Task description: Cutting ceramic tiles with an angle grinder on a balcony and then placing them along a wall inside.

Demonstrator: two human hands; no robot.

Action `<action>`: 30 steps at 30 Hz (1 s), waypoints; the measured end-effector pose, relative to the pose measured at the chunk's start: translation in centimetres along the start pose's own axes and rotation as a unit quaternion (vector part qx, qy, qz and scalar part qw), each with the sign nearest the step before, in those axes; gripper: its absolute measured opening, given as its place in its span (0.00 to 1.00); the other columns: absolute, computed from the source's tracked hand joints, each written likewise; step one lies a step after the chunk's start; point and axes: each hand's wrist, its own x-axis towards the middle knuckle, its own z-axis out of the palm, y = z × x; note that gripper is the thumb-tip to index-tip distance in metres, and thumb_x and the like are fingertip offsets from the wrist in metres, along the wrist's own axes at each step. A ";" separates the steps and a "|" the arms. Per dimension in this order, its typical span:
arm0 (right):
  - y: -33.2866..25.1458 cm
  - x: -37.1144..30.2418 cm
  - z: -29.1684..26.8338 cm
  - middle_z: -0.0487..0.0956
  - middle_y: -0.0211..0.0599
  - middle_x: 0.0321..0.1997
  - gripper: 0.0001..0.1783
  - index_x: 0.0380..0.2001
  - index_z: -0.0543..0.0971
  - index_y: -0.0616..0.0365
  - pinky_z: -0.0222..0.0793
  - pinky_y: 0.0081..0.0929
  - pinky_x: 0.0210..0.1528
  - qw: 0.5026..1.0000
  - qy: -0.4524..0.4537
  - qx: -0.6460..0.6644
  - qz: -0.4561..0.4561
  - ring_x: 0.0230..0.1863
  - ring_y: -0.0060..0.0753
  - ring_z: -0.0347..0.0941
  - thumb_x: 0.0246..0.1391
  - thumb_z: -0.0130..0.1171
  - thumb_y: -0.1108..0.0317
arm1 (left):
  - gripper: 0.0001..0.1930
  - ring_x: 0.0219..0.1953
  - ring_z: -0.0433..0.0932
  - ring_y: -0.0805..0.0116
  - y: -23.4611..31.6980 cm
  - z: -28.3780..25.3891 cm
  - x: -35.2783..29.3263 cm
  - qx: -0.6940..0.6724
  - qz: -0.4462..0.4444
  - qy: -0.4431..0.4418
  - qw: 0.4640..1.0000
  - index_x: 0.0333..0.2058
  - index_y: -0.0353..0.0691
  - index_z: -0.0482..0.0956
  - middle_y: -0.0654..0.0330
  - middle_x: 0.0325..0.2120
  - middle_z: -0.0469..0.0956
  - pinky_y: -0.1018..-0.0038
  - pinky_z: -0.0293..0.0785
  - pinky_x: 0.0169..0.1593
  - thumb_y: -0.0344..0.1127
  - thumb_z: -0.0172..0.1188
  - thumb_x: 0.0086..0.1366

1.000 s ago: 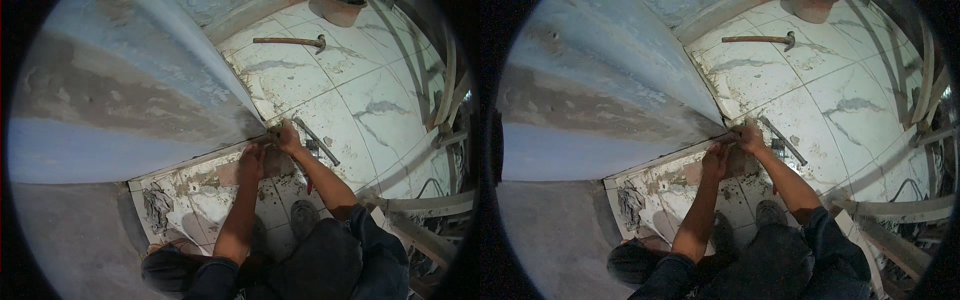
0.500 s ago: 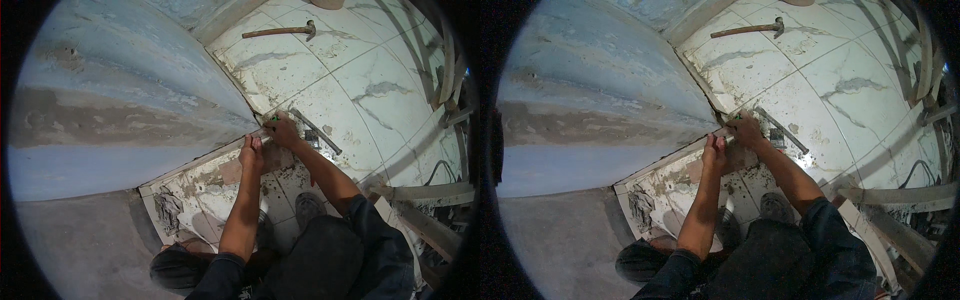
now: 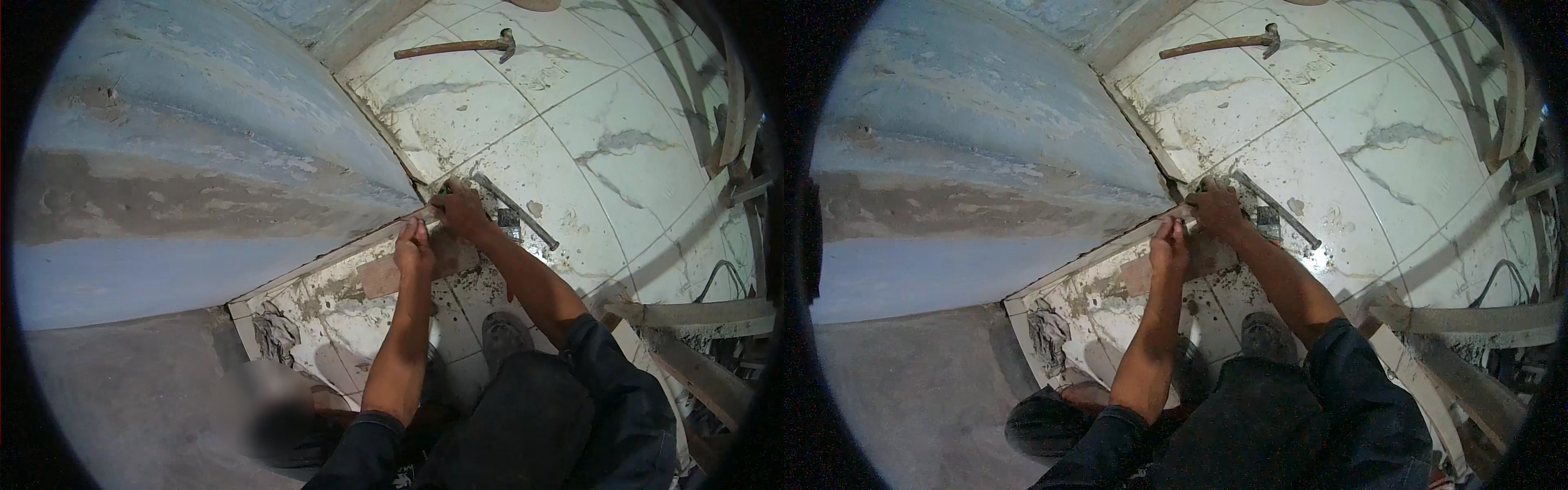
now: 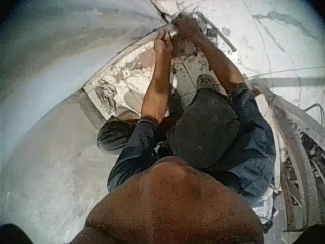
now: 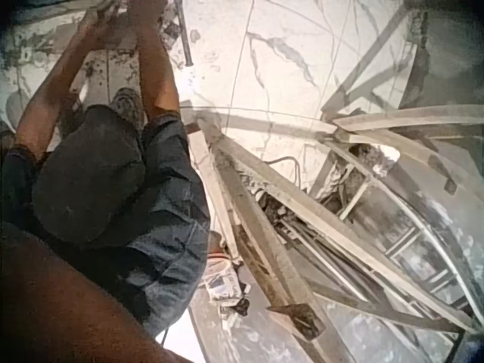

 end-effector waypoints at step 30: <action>1.5 -3.5 -2.8 0.77 0.42 0.36 0.21 0.41 0.77 0.60 0.70 0.41 0.42 0.941 0.089 0.252 0.208 0.37 0.40 0.75 0.51 0.57 0.54 | 0.10 0.28 0.67 0.72 -0.3 3.4 -0.6 -0.187 -0.115 0.049 0.974 0.35 0.36 0.69 0.61 0.29 0.67 0.77 0.74 0.32 0.37 0.45 0.70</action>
